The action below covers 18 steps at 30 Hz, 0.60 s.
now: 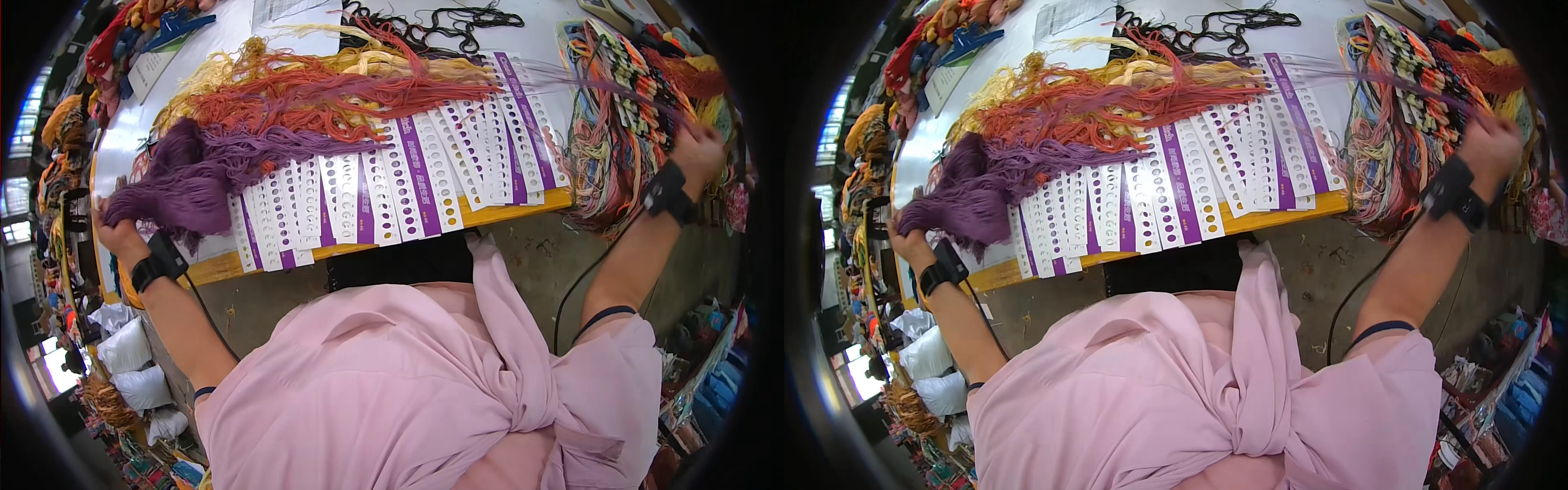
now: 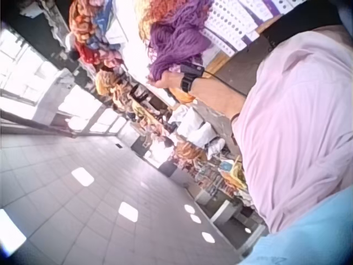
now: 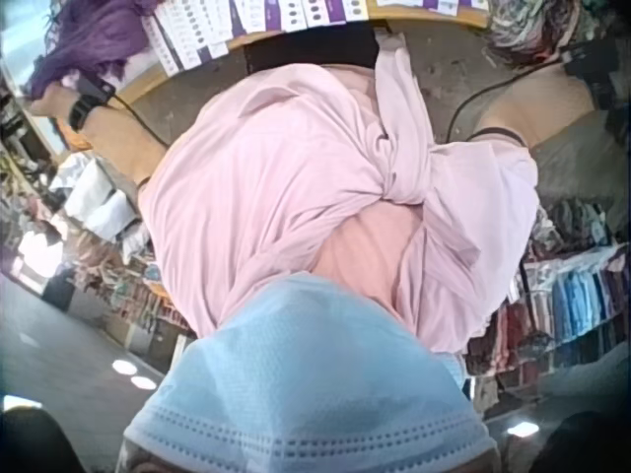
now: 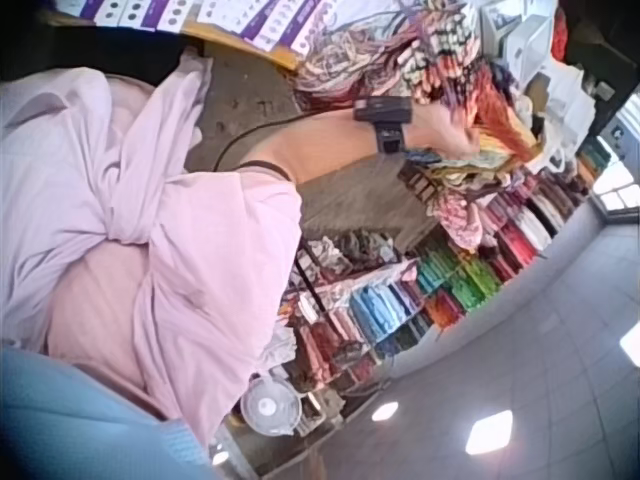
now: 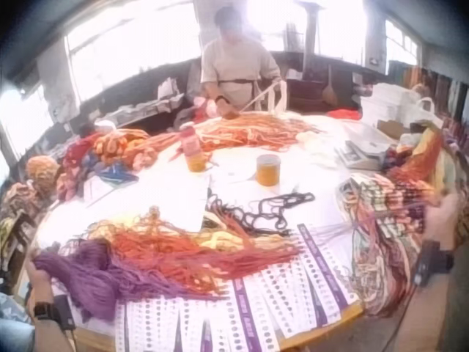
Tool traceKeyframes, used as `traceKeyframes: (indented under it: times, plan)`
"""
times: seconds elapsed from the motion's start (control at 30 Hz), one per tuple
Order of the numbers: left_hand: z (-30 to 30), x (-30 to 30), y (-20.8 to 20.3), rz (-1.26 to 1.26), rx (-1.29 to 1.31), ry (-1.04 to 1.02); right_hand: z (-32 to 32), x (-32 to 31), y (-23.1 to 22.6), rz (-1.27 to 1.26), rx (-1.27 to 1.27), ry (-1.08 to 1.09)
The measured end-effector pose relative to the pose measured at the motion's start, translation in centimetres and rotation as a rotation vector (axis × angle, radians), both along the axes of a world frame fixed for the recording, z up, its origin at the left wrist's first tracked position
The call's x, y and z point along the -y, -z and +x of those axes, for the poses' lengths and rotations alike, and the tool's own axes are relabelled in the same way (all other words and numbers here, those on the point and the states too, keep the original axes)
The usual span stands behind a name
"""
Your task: The person carries a bundle of purple thread to a table, cuts it with shears, and then separates individual strands by hand, threading them through the holes of a paper thread organizer.
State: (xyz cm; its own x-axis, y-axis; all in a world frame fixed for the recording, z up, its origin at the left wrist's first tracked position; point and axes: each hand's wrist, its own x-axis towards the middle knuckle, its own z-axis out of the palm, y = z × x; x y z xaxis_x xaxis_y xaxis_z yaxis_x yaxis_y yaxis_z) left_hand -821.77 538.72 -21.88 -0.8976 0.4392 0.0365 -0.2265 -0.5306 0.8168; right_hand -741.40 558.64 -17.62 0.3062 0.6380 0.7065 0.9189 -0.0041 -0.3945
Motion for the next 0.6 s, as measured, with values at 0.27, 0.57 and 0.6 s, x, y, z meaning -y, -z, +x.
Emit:
traceKeyframes:
  times: [0.27,0.57,0.6]
  plan:
    - [25.5,-8.6,1.9,-0.236,0.504,1.164,-19.8,-0.7,12.9,-0.574,-0.407,-1.176]
    - [33.8,-11.9,6.3,-0.742,0.409,1.179,-24.9,3.8,15.4,-0.543,-0.952,-1.098]
    - [34.0,-11.7,6.4,-0.794,0.199,1.238,-25.5,4.3,15.0,-0.523,-1.000,-1.096]
